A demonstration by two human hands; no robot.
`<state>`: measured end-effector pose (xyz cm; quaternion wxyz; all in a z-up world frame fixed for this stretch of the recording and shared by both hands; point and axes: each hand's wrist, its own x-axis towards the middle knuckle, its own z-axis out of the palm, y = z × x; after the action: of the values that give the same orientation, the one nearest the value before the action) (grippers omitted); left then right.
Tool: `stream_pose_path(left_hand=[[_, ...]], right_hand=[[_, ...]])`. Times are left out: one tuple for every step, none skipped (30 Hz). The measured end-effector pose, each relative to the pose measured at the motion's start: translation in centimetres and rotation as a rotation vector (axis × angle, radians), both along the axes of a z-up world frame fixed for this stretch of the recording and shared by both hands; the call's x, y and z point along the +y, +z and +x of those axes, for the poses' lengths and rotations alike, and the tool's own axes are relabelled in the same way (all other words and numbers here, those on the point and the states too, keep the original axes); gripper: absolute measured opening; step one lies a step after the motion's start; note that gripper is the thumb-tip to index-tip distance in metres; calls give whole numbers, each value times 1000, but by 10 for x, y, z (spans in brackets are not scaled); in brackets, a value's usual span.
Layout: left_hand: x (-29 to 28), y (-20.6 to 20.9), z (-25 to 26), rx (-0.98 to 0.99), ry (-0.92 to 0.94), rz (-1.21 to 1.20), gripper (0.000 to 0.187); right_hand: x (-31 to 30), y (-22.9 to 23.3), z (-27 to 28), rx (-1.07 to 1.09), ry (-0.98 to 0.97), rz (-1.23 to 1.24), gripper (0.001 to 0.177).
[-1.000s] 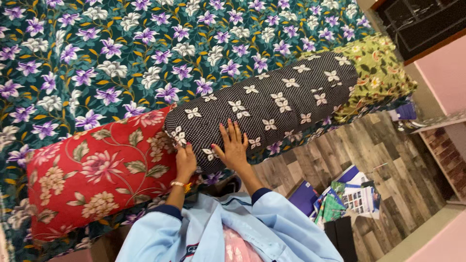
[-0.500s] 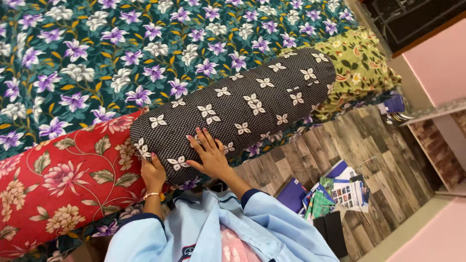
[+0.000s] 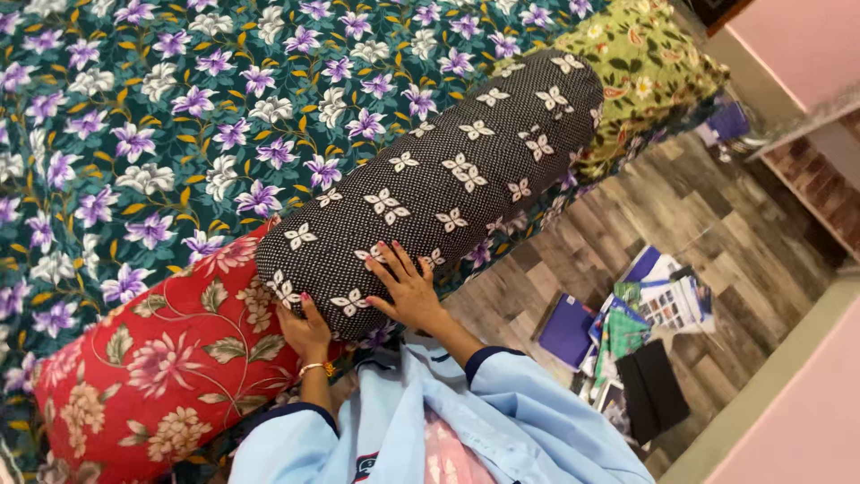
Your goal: The person arranges pillows and a bolster on a bed and then pulls a folded brown sheet up over the mattress.
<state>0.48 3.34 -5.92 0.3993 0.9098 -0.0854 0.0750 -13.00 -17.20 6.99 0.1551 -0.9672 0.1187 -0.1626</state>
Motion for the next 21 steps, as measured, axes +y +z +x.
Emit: stream_pose_path(left_hand=[[-1,-1,1,36,6,-2,87],[-2,0,-2,43,-14,0,87],[-1,5,0,56,4,50,86],[-2,10,-1,66,31,100,84],[-3,14,-9,72,19,101,84],[-7,20,-11,28,111,108,89],[-10,27,-11,-15,204,115,95],[-13,36,-12,-23,200,110,95],[-16,46,-14,-79,220,138,93],[-20,57,-19,-129,241,168,91],[-27,69,-19,-130,238,165,91],[-34,80,-20,-121,217,181,86],[-44,90,-22,-111,195,198,81],[-56,98,-25,-108,205,197,81],[-69,105,-28,-160,123,216,79],[-85,112,-29,-216,43,231,77],[-104,116,-33,-218,55,228,77],[-126,118,-43,-112,-38,280,79],[-146,120,-50,-5,-132,330,80],[-168,119,-57,0,-124,322,80],[-193,116,-63,-73,-212,400,87]], right_hand=[[0,-1,0,-3,-5,-13,75],[-1,-1,-3,5,-25,-12,75],[-2,-2,-4,15,-23,-2,76],[-3,-3,-7,23,-12,8,76],[-4,-4,-14,29,-23,9,76],[-8,-5,-13,44,-25,15,75],[-14,-6,-13,59,-27,21,74],[-21,-9,-12,52,-32,17,74],[-30,-11,-11,39,-67,0,72],[-40,-15,-14,32,-101,-16,69],[-54,-18,-14,31,-104,-19,69],[-70,-22,-15,32,-158,6,69],[-86,-26,-16,33,-212,30,70],[-105,-30,-16,35,-203,28,70],[-126,-33,-18,79,-246,10,73],[-147,-35,-17,118,-287,-11,76],[-168,-36,-18,114,-277,-15,76],[-191,-37,-23,77,-340,-14,76],[-212,-38,-25,39,-403,-12,75],[-234,-39,-27,41,-393,-22,75],[-258,-40,-29,43,-420,22,78]])
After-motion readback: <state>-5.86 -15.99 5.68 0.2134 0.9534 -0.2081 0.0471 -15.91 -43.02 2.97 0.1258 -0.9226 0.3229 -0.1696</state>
